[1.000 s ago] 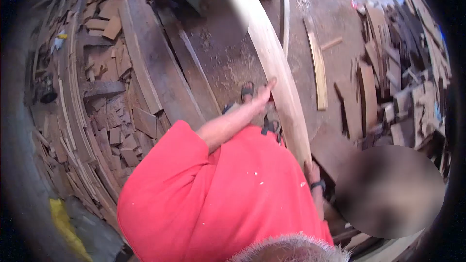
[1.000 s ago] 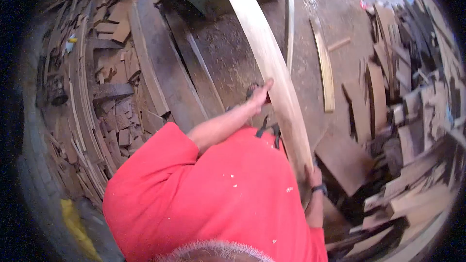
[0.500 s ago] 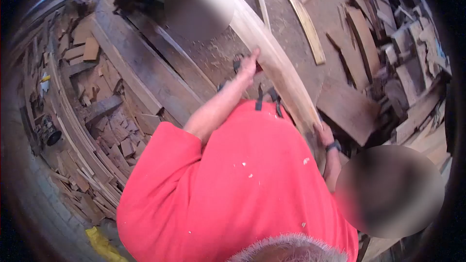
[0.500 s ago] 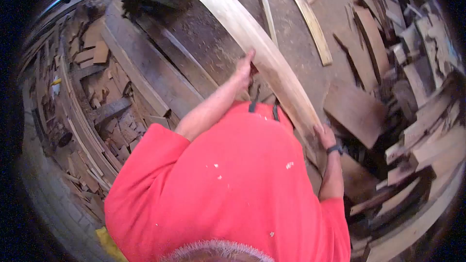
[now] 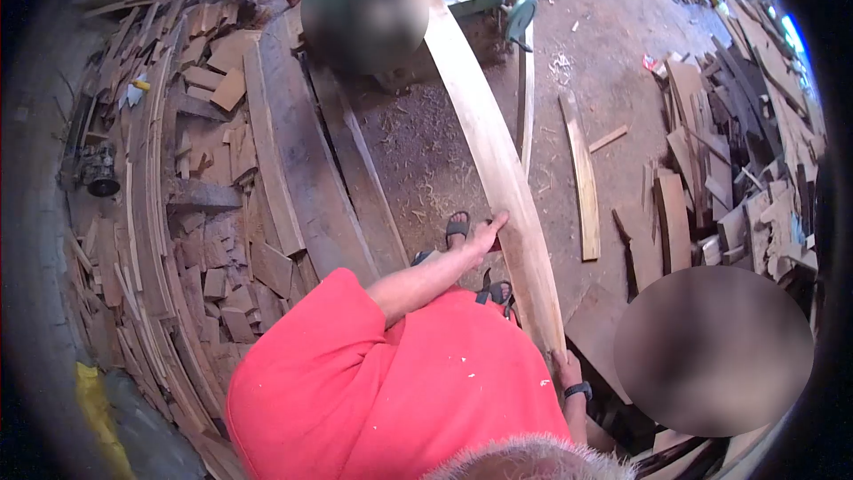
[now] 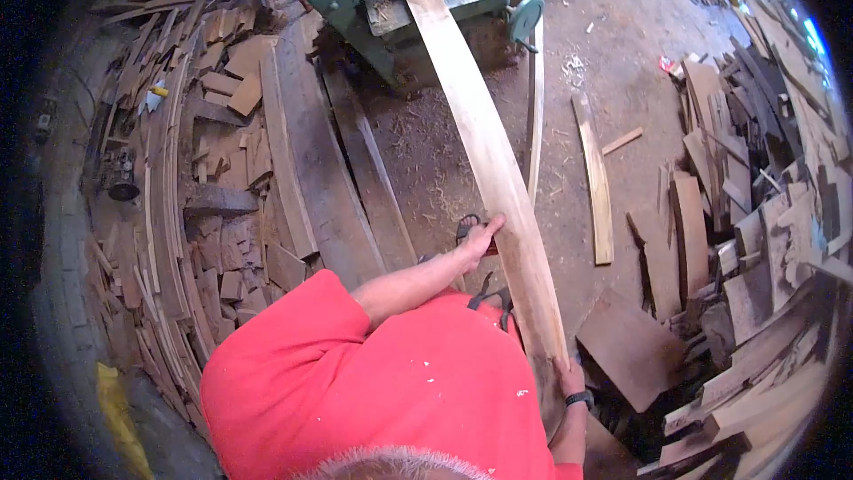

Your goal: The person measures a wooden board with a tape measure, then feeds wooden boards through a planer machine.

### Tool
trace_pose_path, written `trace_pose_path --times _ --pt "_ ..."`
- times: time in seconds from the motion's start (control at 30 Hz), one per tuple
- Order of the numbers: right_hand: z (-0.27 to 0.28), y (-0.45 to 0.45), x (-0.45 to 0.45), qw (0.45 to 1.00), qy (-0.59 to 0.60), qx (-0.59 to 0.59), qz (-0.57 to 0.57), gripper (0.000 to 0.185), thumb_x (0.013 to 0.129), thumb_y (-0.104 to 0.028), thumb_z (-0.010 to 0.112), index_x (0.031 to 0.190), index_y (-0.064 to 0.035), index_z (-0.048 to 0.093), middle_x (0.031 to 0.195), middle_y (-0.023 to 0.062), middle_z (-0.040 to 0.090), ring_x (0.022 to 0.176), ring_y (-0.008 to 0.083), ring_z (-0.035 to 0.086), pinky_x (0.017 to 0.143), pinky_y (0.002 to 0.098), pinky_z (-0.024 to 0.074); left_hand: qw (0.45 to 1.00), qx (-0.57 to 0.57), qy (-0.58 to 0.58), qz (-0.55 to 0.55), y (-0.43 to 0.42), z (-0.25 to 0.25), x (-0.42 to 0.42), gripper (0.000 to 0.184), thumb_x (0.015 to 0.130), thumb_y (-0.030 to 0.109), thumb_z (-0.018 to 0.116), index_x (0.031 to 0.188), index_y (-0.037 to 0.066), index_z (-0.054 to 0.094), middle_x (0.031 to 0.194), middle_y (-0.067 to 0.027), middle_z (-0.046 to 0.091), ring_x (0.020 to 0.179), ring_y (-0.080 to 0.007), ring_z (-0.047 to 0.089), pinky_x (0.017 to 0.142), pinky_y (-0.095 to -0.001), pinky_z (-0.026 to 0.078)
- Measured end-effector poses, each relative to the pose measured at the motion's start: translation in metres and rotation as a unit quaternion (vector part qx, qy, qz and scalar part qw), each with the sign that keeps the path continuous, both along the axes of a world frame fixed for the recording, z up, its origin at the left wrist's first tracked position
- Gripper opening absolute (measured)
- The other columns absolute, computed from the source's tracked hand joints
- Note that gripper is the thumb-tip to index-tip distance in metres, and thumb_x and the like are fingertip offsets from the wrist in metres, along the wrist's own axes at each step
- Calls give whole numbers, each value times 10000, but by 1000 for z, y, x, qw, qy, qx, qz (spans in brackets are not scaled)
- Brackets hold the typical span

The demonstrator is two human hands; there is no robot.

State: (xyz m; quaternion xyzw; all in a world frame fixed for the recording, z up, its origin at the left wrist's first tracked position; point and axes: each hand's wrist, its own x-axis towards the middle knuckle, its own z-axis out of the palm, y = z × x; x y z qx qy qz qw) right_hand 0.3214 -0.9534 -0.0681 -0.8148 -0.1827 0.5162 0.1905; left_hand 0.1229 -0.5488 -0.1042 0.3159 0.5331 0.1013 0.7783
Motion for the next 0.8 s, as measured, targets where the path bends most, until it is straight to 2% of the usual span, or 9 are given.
trace_pose_path --times 0.07,0.17,0.27,0.37,0.53,0.63,0.8 --pt "1 6 1 1000 2 -14 9 425 862 -436 620 881 -11 643 772 42 613 714 144 537 675 309 447 995 69 68 -10 4 58 3 833 866 638 555 1347 -38 478 1368 -135 503 1267 -194 480 1049 -341 385" --pt "-3 13 3 999 10 28 19 445 866 -447 622 879 -3 635 787 51 625 722 149 548 675 315 455 1000 2 -12 18 1 47 2 805 863 630 570 1334 -18 501 1316 -114 555 1207 -182 531 1016 -323 416" --pt "-9 16 3 999 24 27 3 444 878 -446 614 878 -2 628 765 41 609 709 136 541 654 309 452 1000 10 7 9 -1 -12 -1 788 857 639 573 1295 -14 536 1254 -102 598 1151 -188 571 1007 -324 415" --pt "3 33 1 998 15 46 27 414 892 -435 608 882 -22 625 747 10 570 677 108 500 614 285 421 1000 9 -11 16 -1 13 -3 770 853 646 577 1259 -8 567 1206 -97 627 1081 -190 609 959 -319 443" --pt "-1 49 1 997 71 31 -13 359 901 -415 617 875 -56 618 711 -30 520 614 79 425 541 265 348 1000 5 6 27 -2 12 -8 745 837 674 577 1177 13 611 1101 -71 658 987 -163 626 857 -315 481" --pt "4 63 -3 990 112 68 -55 346 911 -401 615 872 -57 615 711 -36 522 614 77 423 543 261 347 999 20 17 25 -2 -1 -9 714 835 697 557 1096 37 635 1015 -49 671 914 -146 634 781 -303 496" --pt "8 82 -5 995 71 49 -42 394 893 -421 641 907 -28 629 730 -35 551 655 75 473 579 247 380 999 28 -1 21 9 -4 -14 698 841 726 513 1027 67 646 912 -45 674 813 -150 646 669 -275 507"
